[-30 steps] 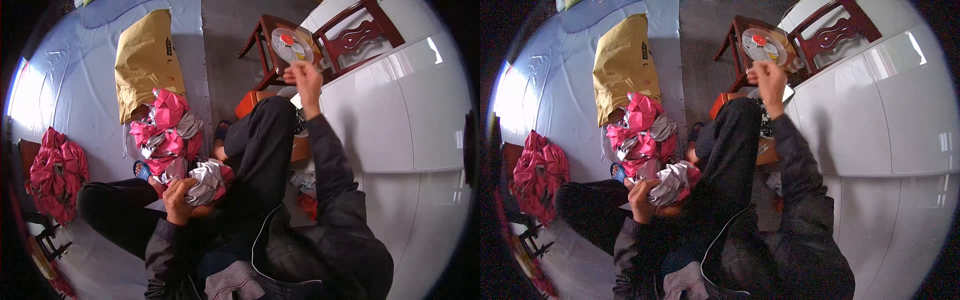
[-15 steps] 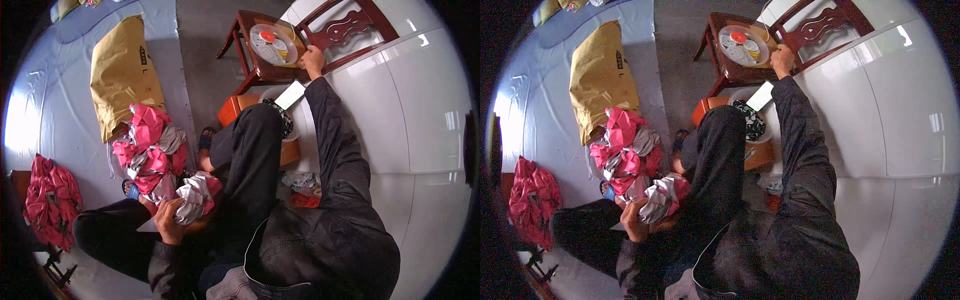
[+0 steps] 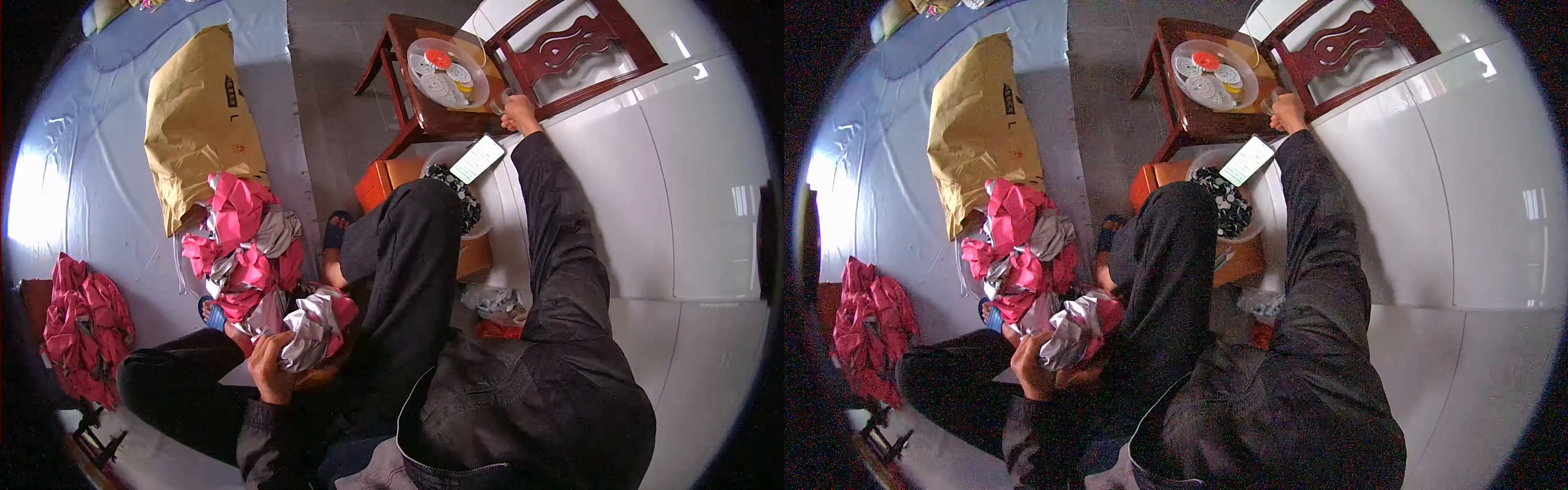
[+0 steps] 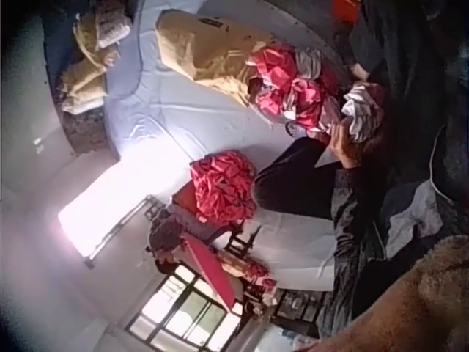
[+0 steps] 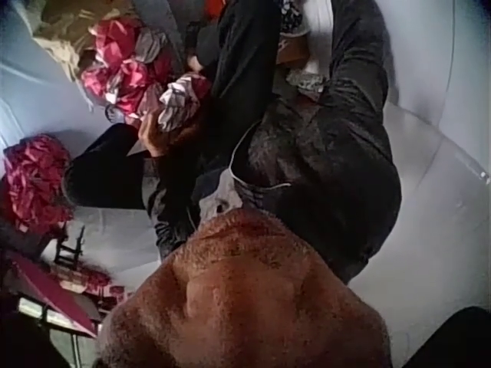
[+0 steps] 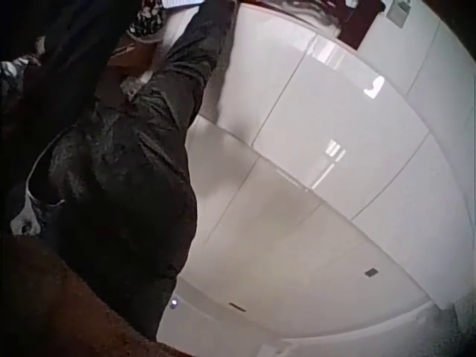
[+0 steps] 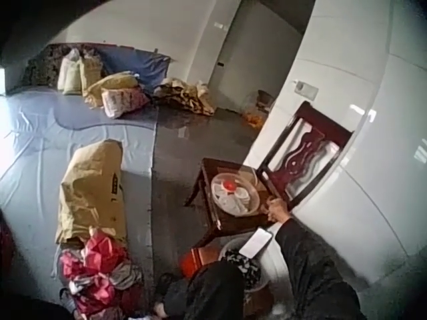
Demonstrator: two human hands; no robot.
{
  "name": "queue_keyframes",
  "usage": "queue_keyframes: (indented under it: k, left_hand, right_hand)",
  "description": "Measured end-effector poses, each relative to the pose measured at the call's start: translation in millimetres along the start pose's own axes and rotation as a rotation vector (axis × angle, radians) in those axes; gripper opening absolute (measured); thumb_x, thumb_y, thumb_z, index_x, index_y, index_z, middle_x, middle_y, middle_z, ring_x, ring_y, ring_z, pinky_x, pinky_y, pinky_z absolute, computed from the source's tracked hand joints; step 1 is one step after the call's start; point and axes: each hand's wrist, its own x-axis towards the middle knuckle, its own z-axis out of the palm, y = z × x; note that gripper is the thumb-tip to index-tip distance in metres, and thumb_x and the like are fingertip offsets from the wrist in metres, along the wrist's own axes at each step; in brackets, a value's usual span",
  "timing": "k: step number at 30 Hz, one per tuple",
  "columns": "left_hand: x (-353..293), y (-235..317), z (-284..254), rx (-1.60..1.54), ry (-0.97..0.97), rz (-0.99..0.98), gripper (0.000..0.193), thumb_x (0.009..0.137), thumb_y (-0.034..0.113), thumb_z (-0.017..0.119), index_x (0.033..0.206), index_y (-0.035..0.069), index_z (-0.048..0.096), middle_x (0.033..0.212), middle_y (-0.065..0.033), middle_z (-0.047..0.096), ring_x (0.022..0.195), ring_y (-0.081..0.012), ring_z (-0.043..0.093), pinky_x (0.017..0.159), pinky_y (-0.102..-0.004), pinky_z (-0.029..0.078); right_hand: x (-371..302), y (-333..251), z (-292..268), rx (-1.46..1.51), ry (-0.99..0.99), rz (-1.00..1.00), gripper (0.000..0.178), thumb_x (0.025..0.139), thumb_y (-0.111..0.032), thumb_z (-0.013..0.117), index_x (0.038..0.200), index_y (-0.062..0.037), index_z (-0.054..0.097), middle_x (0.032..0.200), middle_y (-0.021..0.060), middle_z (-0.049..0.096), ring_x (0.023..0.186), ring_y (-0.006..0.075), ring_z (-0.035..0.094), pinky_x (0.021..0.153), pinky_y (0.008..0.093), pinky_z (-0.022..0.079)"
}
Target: Wrapping items in pink material and securing them with tape.
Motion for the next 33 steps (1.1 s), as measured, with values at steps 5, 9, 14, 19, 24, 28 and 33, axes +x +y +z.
queue_keyframes:
  k: [5, 9, 14, 19, 24, 28, 33]
  left_hand:
    - [-11, -12, 1, 0.041, 0.021, -0.047, 0.057, 0.060, 0.043, 0.076, 0.096, 0.000, 0.065, 0.083, -0.0140, 0.065, 0.073, -0.0330, 0.064, 0.066, -0.0386, 0.048]
    - [-7, -8, 2, 0.035, 0.017, -0.025, 0.057, 0.059, 0.042, 0.076, 0.095, 0.000, 0.065, 0.083, -0.0141, 0.065, 0.073, -0.0331, 0.064, 0.066, -0.0379, 0.049]
    - [-7, -7, 3, 0.031, 0.021, -0.010, 0.053, 0.059, 0.038, 0.077, 0.095, 0.000, 0.065, 0.081, -0.0138, 0.065, 0.073, -0.0325, 0.064, 0.065, -0.0371, 0.049]
    - [-3, 3, 2, 0.016, 0.045, -0.010, 0.048, 0.060, 0.031, 0.079, 0.094, 0.001, 0.066, 0.079, -0.0129, 0.064, 0.071, -0.0308, 0.063, 0.063, -0.0357, 0.048]
    - [-6, -2, 3, 0.016, 0.067, -0.024, 0.044, 0.060, 0.027, 0.080, 0.093, 0.001, 0.067, 0.079, -0.0126, 0.064, 0.069, -0.0300, 0.063, 0.062, -0.0352, 0.047]
    - [-8, -3, 3, 0.028, 0.043, -0.014, 0.046, 0.059, 0.027, 0.082, 0.094, 0.002, 0.067, 0.079, -0.0124, 0.065, 0.069, -0.0298, 0.063, 0.061, -0.0353, 0.047]
    - [-14, -17, 7, 0.061, 0.063, 0.020, 0.052, 0.057, 0.031, 0.085, 0.094, 0.002, 0.067, 0.079, -0.0118, 0.065, 0.070, -0.0294, 0.063, 0.062, -0.0353, 0.048]
  right_hand:
    - [-35, -14, 15, 0.036, 0.197, -0.157, 0.023, 0.086, -0.009, 0.051, 0.096, 0.0005, 0.069, 0.069, 0.0150, 0.068, 0.054, 0.0258, 0.067, 0.047, 0.0384, 0.052]
    - [-87, -22, 23, 0.123, 0.338, -0.464, 0.022, 0.086, -0.009, 0.054, 0.100, -0.0053, 0.071, 0.071, 0.0141, 0.069, 0.057, 0.0261, 0.067, 0.054, 0.0391, 0.053]
    - [-145, -13, 65, 0.075, 0.279, -0.829, 0.026, 0.087, -0.009, 0.057, 0.109, -0.0123, 0.071, 0.078, 0.0167, 0.069, 0.067, 0.0288, 0.068, 0.065, 0.0415, 0.053]
    - [-158, -9, 85, -0.143, 0.206, -1.053, 0.033, 0.089, -0.008, 0.054, 0.117, -0.0155, 0.069, 0.085, 0.0195, 0.068, 0.077, 0.0368, 0.065, 0.070, 0.0455, 0.051]
    - [-160, -17, 85, -0.193, 0.206, -0.846, 0.036, 0.089, -0.008, 0.051, 0.120, -0.0161, 0.068, 0.092, 0.0201, 0.068, 0.082, 0.0382, 0.065, 0.073, 0.0476, 0.051]
    - [-165, -13, 85, -0.158, 0.058, -0.933, 0.036, 0.089, -0.010, 0.052, 0.122, -0.0157, 0.066, 0.093, 0.0205, 0.068, 0.083, 0.0374, 0.066, 0.072, 0.0467, 0.051]
    - [-168, -19, 87, -0.209, 0.137, -1.009, 0.036, 0.090, -0.011, 0.053, 0.123, -0.0156, 0.066, 0.093, 0.0203, 0.068, 0.083, 0.0373, 0.066, 0.072, 0.0468, 0.051]
